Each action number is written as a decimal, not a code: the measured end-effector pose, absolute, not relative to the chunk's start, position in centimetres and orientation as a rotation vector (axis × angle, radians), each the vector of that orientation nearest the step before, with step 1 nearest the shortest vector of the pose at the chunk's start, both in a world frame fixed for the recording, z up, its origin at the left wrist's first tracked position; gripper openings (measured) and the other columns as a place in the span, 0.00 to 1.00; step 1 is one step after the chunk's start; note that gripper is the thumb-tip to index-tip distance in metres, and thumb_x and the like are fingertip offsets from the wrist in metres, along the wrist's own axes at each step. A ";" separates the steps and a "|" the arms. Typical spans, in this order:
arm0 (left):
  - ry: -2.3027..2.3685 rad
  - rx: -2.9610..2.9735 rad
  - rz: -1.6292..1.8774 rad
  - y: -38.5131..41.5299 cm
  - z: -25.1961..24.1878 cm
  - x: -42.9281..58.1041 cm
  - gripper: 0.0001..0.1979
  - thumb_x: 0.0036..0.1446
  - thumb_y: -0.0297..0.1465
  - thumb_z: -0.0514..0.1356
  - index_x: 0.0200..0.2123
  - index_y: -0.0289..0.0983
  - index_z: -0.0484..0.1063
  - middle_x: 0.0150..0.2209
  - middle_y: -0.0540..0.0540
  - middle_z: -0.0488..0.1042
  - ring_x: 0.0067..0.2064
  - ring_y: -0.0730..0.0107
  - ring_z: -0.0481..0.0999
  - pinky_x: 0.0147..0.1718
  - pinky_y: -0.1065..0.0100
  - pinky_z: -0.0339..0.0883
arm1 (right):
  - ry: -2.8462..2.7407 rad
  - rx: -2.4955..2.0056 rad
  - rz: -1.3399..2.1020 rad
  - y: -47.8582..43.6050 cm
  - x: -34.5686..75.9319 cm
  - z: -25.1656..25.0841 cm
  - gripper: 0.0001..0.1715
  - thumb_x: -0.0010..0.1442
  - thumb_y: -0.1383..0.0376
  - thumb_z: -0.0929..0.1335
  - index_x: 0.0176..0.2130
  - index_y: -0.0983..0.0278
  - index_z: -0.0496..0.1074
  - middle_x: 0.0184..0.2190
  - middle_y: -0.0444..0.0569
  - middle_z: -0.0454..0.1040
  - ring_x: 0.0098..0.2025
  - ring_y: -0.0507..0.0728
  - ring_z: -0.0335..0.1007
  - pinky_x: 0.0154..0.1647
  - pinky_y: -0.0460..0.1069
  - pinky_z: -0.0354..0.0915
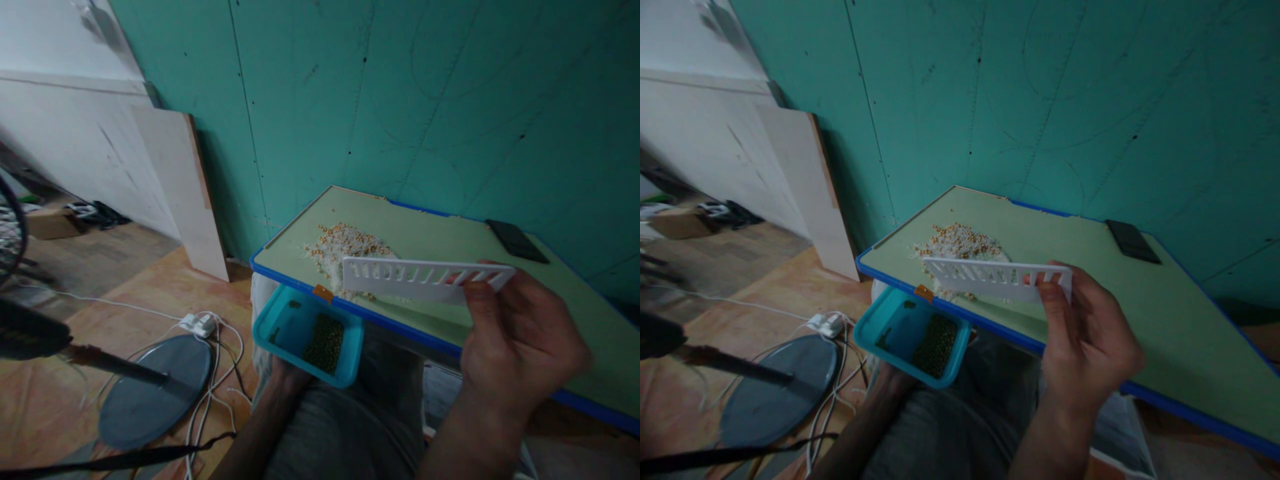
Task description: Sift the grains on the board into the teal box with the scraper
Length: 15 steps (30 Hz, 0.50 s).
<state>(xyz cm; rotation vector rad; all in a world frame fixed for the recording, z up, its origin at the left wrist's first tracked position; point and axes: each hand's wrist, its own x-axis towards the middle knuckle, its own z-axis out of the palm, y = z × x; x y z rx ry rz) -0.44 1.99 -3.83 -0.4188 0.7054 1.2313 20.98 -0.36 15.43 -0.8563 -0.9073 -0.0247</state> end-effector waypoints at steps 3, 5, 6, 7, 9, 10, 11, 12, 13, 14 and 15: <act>0.697 -0.464 1.246 2.0 -3.4 -0.3 0.28 0.82 0.40 0.51 0.24 0.47 0.68 0.29 0.38 0.82 0.66 0.52 0.83 0.72 0.52 0.75 | -0.915 -0.861 -0.033 -0.3 20.9 15.6 0.16 0.55 0.65 0.86 0.44 0.60 0.88 0.38 0.45 0.89 0.35 0.58 0.84 0.46 0.58 0.84; 0.703 -0.473 1.247 1.9 -3.0 -0.2 0.32 0.83 0.46 0.50 0.21 0.48 0.64 0.24 0.40 0.77 0.65 0.55 0.82 0.73 0.56 0.74 | -0.927 -0.849 -0.036 -0.3 20.9 15.7 0.16 0.55 0.65 0.86 0.44 0.60 0.88 0.37 0.45 0.89 0.34 0.58 0.84 0.44 0.58 0.84; 0.707 -0.474 1.244 1.9 -2.9 -0.1 0.33 0.83 0.46 0.50 0.20 0.48 0.62 0.22 0.41 0.75 0.65 0.56 0.82 0.74 0.58 0.73 | -0.932 -0.846 -0.036 -0.3 20.9 15.7 0.16 0.55 0.65 0.86 0.43 0.60 0.88 0.37 0.45 0.89 0.33 0.58 0.84 0.43 0.58 0.84; 0.711 -0.470 1.236 1.9 -2.8 -0.1 0.34 0.84 0.46 0.48 0.20 0.48 0.61 0.21 0.42 0.73 0.64 0.58 0.83 0.74 0.58 0.72 | -0.931 -0.845 -0.041 -0.3 20.9 15.7 0.16 0.55 0.66 0.86 0.44 0.60 0.88 0.37 0.45 0.89 0.33 0.58 0.83 0.43 0.58 0.84; 0.701 -0.451 1.214 1.9 -2.8 -0.1 0.33 0.84 0.45 0.47 0.21 0.48 0.64 0.22 0.42 0.75 0.63 0.57 0.84 0.75 0.55 0.71 | -0.922 -0.851 -0.045 -0.4 21.0 15.7 0.16 0.55 0.66 0.86 0.44 0.60 0.88 0.38 0.45 0.89 0.34 0.58 0.84 0.43 0.57 0.84; 0.688 -0.448 1.206 1.9 -2.9 -0.1 0.33 0.84 0.45 0.47 0.22 0.47 0.67 0.23 0.42 0.78 0.64 0.55 0.84 0.76 0.53 0.71 | -0.919 -0.856 -0.050 -0.4 21.0 15.7 0.17 0.56 0.66 0.87 0.44 0.60 0.88 0.39 0.45 0.89 0.34 0.58 0.84 0.43 0.57 0.84; 0.674 -0.448 1.205 2.0 -3.0 -0.1 0.33 0.84 0.47 0.48 0.23 0.47 0.70 0.25 0.41 0.80 0.65 0.53 0.85 0.76 0.52 0.71 | -0.920 -0.861 -0.055 -0.5 21.1 15.7 0.17 0.56 0.66 0.87 0.45 0.60 0.88 0.39 0.45 0.89 0.35 0.58 0.84 0.43 0.57 0.84; 0.661 -0.448 1.209 2.0 -3.1 -0.2 0.33 0.83 0.48 0.49 0.24 0.47 0.72 0.27 0.40 0.82 0.65 0.52 0.85 0.75 0.51 0.72 | -0.926 -0.865 -0.058 -0.5 21.2 15.6 0.16 0.57 0.66 0.87 0.45 0.60 0.89 0.38 0.45 0.89 0.35 0.58 0.85 0.43 0.57 0.84; 0.655 -0.452 1.215 2.0 -3.2 -0.2 0.32 0.83 0.49 0.50 0.25 0.46 0.73 0.29 0.38 0.84 0.65 0.50 0.85 0.75 0.52 0.73 | -0.938 -0.867 -0.058 -0.5 21.2 15.6 0.15 0.57 0.66 0.86 0.45 0.60 0.89 0.37 0.45 0.89 0.34 0.58 0.85 0.43 0.56 0.83; 0.657 -0.456 1.223 2.0 -3.4 -0.3 0.32 0.83 0.49 0.51 0.25 0.46 0.74 0.31 0.37 0.85 0.65 0.50 0.85 0.74 0.53 0.73 | -0.951 -0.864 -0.056 -0.6 21.3 15.5 0.15 0.58 0.66 0.86 0.45 0.60 0.89 0.36 0.44 0.88 0.33 0.58 0.84 0.42 0.56 0.83; 0.673 -0.454 1.230 1.9 -3.4 -0.3 0.31 0.83 0.46 0.51 0.24 0.45 0.74 0.32 0.37 0.86 0.63 0.51 0.86 0.73 0.54 0.74 | -0.960 -0.853 -0.059 -0.6 21.3 15.5 0.15 0.58 0.66 0.86 0.45 0.60 0.88 0.36 0.44 0.88 0.32 0.58 0.84 0.41 0.56 0.83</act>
